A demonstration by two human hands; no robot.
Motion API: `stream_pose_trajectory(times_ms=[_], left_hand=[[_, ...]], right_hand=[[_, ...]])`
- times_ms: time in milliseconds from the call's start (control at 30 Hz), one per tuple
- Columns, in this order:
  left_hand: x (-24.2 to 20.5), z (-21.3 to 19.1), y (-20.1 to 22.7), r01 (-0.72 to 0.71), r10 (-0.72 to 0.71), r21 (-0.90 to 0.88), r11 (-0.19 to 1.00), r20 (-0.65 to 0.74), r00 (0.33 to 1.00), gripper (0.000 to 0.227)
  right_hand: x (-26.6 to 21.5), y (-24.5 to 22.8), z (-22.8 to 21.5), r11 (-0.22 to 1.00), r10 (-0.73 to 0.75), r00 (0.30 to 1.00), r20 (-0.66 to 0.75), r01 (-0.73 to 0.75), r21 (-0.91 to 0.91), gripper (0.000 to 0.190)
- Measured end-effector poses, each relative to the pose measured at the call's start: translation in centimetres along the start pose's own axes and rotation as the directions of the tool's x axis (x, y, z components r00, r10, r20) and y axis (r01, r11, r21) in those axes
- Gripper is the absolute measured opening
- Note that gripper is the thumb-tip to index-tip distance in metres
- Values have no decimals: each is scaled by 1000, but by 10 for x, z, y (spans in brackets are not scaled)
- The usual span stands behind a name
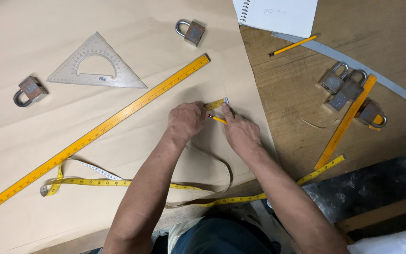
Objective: The person measures and marks a large piece of beige fabric on a wooden workbench using a yellow ruler, a flexible measuring tape, a set square, and a pencil. They draw straight lines and curved patterns on the fabric, using padlocks to hold the material in place.
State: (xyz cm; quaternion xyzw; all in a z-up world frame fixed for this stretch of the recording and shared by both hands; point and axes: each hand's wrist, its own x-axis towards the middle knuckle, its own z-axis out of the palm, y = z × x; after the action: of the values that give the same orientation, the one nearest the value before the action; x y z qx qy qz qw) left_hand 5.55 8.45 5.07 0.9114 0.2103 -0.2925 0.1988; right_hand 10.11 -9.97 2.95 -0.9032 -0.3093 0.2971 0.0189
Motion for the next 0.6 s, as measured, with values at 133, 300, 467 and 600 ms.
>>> stream_pose_trajectory(times_ms=[133,300,467,600], left_hand=[[-8,-17,7,12,-11,-15,1000,67,998,34],[-1,-10,5,20,-19,-20,1000,62,998,35],[4,-8,5,30,-37,94,995,73,997,35],[1,-15,9,64,-68,52,997,74,995,38]], right_hand=[[-2,-1,-6,1000,-13,1000,14,13,-12,60],[-1,-1,-6,1000,-17,1000,24,17,-7,60],[0,-4,-14,1000,8,999,48,-9,17,58],[1,0,-9,1000,13,998,62,-15,23,59]])
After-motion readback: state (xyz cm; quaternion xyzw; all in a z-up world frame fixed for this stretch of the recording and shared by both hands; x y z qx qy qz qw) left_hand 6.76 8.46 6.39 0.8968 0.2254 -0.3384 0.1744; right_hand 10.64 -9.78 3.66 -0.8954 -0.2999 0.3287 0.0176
